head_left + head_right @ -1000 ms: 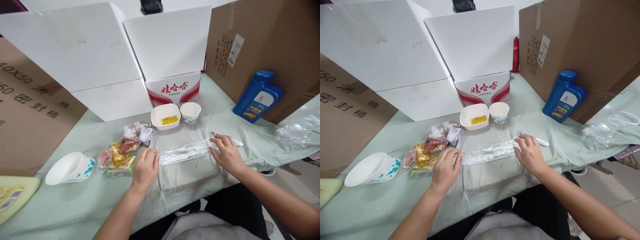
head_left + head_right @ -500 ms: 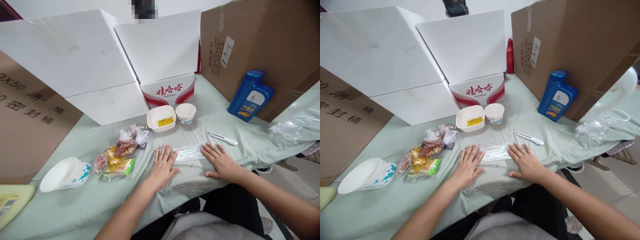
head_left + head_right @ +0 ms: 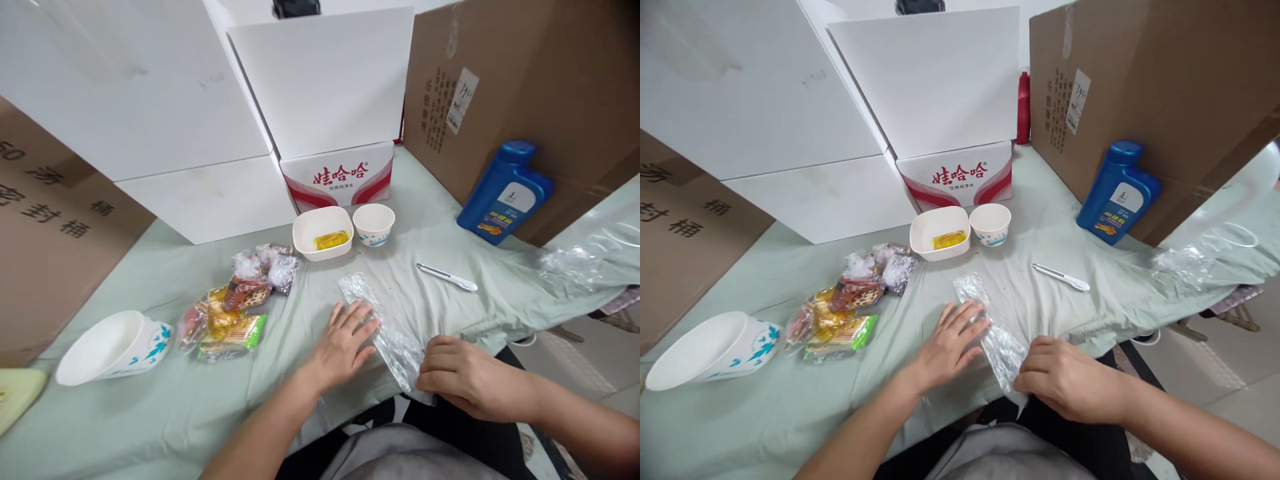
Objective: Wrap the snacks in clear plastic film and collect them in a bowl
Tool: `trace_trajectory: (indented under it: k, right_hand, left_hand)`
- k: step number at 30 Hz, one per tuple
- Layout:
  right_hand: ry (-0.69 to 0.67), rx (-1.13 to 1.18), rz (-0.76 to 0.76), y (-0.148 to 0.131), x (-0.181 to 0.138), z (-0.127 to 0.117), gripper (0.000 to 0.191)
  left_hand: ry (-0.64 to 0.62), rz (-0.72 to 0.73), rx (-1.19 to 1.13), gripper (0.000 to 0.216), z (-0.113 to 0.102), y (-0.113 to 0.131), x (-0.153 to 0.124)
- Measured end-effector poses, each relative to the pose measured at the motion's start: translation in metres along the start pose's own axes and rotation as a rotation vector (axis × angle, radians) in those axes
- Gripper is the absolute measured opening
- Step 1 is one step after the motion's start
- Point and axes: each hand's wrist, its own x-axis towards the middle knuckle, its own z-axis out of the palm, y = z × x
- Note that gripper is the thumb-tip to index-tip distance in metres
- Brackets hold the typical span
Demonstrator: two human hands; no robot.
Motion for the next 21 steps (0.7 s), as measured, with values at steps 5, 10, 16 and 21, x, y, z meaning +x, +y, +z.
trace_trajectory:
  k: [5, 10, 16, 21]
  right_hand:
    - [-0.128, 0.198, 0.178, 0.029, 0.065, -0.03, 0.026]
    - [-0.172, 0.184, 0.337, 0.087, 0.135, -0.027, 0.018]
    - [-0.176, 0.008, 0.416, 0.114, 0.165, -0.001, 0.014]
    - [-0.104, -0.126, 0.494, 0.116, 0.164, 0.019, 0.015]
  left_hand:
    - [-0.041, 0.132, -0.235, 0.025, -0.008, 0.002, -0.003]
    - [-0.067, 0.106, -0.322, 0.026, -0.012, -0.003, -0.001]
    - [-0.065, 0.068, -0.366, 0.037, -0.014, -0.006, -0.002]
    - [0.01, 0.007, -0.356, 0.039, -0.012, -0.006, -0.007]
